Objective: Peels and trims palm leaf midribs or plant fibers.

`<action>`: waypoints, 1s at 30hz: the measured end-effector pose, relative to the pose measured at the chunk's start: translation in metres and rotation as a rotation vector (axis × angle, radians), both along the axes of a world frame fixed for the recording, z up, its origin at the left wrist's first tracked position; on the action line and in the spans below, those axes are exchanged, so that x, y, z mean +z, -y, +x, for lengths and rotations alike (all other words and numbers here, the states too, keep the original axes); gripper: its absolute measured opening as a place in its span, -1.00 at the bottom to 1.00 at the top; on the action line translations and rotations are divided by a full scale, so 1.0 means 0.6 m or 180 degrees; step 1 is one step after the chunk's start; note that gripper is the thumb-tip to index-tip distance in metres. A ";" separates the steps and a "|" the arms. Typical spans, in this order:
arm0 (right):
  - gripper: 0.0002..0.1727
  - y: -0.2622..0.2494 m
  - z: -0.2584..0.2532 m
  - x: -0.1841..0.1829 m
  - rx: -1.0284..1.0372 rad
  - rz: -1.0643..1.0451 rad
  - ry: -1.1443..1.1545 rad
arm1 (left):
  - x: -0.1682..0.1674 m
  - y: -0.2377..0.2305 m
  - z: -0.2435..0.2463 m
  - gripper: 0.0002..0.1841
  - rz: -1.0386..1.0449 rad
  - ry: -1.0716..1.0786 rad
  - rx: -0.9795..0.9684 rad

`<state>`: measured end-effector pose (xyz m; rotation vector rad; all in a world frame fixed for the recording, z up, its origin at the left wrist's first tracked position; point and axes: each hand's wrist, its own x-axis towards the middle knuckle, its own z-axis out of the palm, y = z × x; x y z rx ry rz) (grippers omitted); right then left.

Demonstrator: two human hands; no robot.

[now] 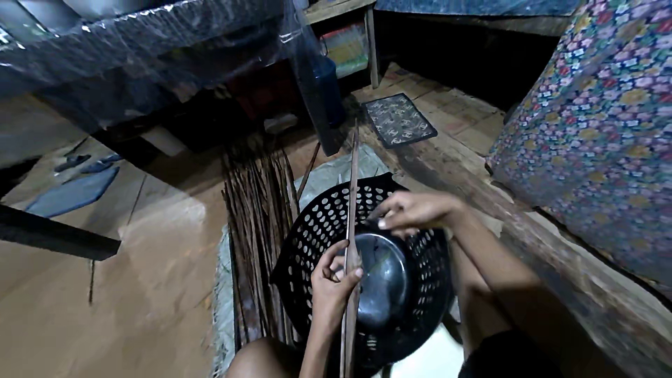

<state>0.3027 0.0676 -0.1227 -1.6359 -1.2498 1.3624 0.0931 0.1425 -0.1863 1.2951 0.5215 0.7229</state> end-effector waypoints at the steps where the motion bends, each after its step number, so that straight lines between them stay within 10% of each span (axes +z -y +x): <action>1: -0.64 -0.004 -0.015 -0.014 0.0061 0.0037 -0.0257 | 0.000 0.001 0.001 -0.49 -0.0004 0.0021 -0.0009; 8: -0.91 -0.024 -0.029 -0.040 -0.0352 0.0333 -0.0942 | -0.001 0.006 0.008 -0.48 0.0028 0.0051 -0.0174; 30: -0.76 -0.093 0.166 -0.038 -0.2726 0.0491 -0.0973 | -0.003 0.015 0.014 -0.59 -0.0021 -0.0511 -0.0263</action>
